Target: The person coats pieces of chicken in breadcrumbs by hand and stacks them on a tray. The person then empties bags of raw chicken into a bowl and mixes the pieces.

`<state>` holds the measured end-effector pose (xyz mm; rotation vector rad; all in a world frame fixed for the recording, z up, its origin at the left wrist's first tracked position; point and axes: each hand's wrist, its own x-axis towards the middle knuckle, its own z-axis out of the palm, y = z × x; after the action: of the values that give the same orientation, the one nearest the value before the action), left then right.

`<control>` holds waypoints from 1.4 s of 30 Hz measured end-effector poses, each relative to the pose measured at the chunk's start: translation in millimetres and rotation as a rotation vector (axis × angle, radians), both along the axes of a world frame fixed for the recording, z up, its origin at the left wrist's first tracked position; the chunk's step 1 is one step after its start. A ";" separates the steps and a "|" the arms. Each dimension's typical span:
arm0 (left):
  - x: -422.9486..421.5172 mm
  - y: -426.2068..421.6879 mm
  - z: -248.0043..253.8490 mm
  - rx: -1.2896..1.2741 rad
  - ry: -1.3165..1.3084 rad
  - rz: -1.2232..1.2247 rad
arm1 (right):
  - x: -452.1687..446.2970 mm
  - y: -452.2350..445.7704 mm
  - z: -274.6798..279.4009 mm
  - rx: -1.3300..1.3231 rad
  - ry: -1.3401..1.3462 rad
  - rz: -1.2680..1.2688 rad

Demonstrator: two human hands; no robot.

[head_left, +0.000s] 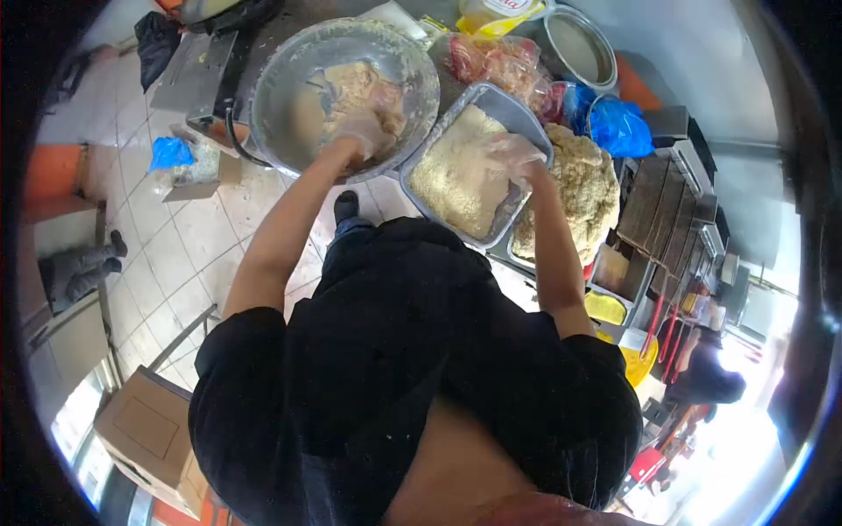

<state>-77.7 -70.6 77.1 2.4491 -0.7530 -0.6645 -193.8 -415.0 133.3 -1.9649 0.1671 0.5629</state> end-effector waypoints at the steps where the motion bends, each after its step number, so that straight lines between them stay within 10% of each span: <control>1: 5.2 -4.6 2.2 0.201 -0.054 0.029 | -1.5 -3.0 -8.4 0.003 0.003 -0.003; 4: 38.2 -18.9 -20.3 0.261 -0.236 0.112 | -9.0 -16.4 -38.7 -0.517 -0.517 -0.221; 6: 50.6 -26.4 -44.0 0.121 -0.353 0.177 | -25.0 -18.1 -44.6 -0.507 0.070 0.132; 13: 63.5 -43.1 -44.9 0.152 -0.226 0.237 | -40.4 24.9 -60.4 -1.066 0.012 0.493; 16: 64.6 -35.9 -19.8 0.140 -0.135 0.249 | -26.5 22.6 -34.4 -1.015 -0.171 0.489; 19: 50.1 -15.3 -11.6 0.175 -0.108 0.170 | -15.8 13.1 -18.5 -0.721 0.212 0.187; 22: 43.8 10.5 15.4 0.160 -0.069 0.045 | -32.8 -9.4 -69.9 -0.119 -0.206 -0.133; 24: 43.7 23.7 6.8 0.130 0.039 0.004 | -7.3 9.5 -31.2 -0.241 -0.096 -0.211; 27: 31.0 47.5 -29.2 -0.439 0.235 0.455 | 15.2 34.7 -18.5 -0.244 -0.305 -0.332; 29: 19.0 59.6 -25.4 -0.918 0.940 0.972 | 23.3 65.4 -8.3 -0.792 -0.645 -0.470; 30: 20.5 66.6 -47.7 -0.917 0.931 0.984 | 29.5 71.3 -53.6 0.075 -0.865 -0.700; 31: 23.9 75.4 -93.3 -0.940 0.424 0.661 | 25.6 86.5 -78.5 0.085 -0.861 -0.696; 32: 18.8 78.9 -96.4 -0.902 -0.063 0.319 | 18.6 106.1 -91.4 -0.653 -0.756 -0.547; 33: 17.1 82.6 -98.2 -0.873 0.215 0.439 | 13.0 114.6 -99.2 -1.368 -0.576 -0.338; 37: 3.0 78.7 -82.0 -0.912 0.735 0.820 | 68.6 -23.8 -245.9 -0.272 -0.428 -0.608; 39: -4.4 79.2 -83.0 -0.892 0.758 0.846 | 76.5 17.8 -175.9 -0.466 -0.834 -0.577; 42: -7.7 82.6 -112.1 -0.800 0.717 0.773 | 75.5 58.4 -106.3 -1.596 0.116 0.173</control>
<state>-85.4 12.0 -35.0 1.4105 0.2120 -0.6678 -118.3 -356.6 27.0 -3.5025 0.6752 0.7351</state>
